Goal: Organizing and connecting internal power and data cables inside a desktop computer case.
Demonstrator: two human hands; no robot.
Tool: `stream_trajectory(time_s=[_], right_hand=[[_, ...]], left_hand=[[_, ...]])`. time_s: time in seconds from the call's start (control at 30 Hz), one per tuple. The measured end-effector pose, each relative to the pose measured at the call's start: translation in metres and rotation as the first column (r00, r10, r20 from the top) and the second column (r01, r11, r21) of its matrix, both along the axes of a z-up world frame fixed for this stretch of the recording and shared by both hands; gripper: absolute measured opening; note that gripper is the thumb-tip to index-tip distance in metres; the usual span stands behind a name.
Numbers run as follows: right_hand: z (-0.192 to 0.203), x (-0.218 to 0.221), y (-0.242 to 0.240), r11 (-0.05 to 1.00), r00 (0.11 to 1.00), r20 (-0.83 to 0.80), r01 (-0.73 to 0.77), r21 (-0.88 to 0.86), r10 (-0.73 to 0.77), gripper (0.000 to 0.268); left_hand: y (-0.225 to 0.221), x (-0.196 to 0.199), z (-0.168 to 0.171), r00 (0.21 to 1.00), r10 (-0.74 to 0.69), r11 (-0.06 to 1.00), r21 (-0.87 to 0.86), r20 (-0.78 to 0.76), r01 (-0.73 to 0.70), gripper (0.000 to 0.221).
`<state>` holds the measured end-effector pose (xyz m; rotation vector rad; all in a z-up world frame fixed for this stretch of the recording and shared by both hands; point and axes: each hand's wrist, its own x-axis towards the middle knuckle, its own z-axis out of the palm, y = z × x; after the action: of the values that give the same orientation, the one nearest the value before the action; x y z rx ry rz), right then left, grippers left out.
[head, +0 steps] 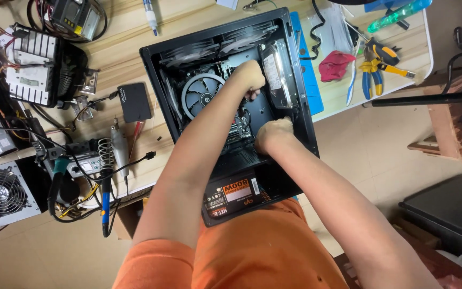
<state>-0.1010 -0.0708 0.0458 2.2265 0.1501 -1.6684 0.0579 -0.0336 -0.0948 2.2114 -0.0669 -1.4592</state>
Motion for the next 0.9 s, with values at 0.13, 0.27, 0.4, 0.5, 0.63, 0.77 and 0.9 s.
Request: stream_trajectory(time_s=[0.13,0.27,0.4,0.5,0.63,0.77,0.9], right_hand=[[0.016,0.001,0.011,0.93,0.925,0.103,0.367,0.015,-0.367,0.055],[0.022,0.006,0.009,0.989,0.989,0.008,0.148,-0.001,-0.148,0.05],[0.027,0.004,0.004,0.999,0.999,0.0,0.038,0.03,-0.038,0.05],[0.026,0.003,0.004,0.999,0.999,0.007,0.035,0.032,-0.035,0.048],[0.025,0.002,0.003,0.998,0.998,0.019,0.053,0.036,-0.054,0.048],[-0.004,0.004,-0.006,0.985,0.985,0.056,0.161,0.063,-0.165,0.05],[-0.029,0.003,-0.01,0.94,0.923,0.188,0.318,0.123,-0.336,0.056]], left_hand=[[0.021,-0.016,0.079,0.972,0.156,0.987,-0.05,0.176,-0.15,0.026],[0.016,-0.015,0.102,0.985,-0.157,0.978,0.151,0.071,0.145,0.048],[0.004,-0.019,0.057,0.986,-0.159,0.962,0.235,0.058,0.142,0.058],[0.012,-0.03,0.027,0.946,-0.262,0.965,0.032,0.192,0.261,0.025],[0.037,-0.04,0.06,0.976,-0.108,0.972,-0.184,0.188,0.143,0.016],[0.034,-0.038,0.041,0.97,-0.036,0.976,-0.201,0.242,0.087,0.012],[0.025,-0.029,-0.021,0.958,0.067,0.983,-0.186,0.28,-0.014,0.01]])
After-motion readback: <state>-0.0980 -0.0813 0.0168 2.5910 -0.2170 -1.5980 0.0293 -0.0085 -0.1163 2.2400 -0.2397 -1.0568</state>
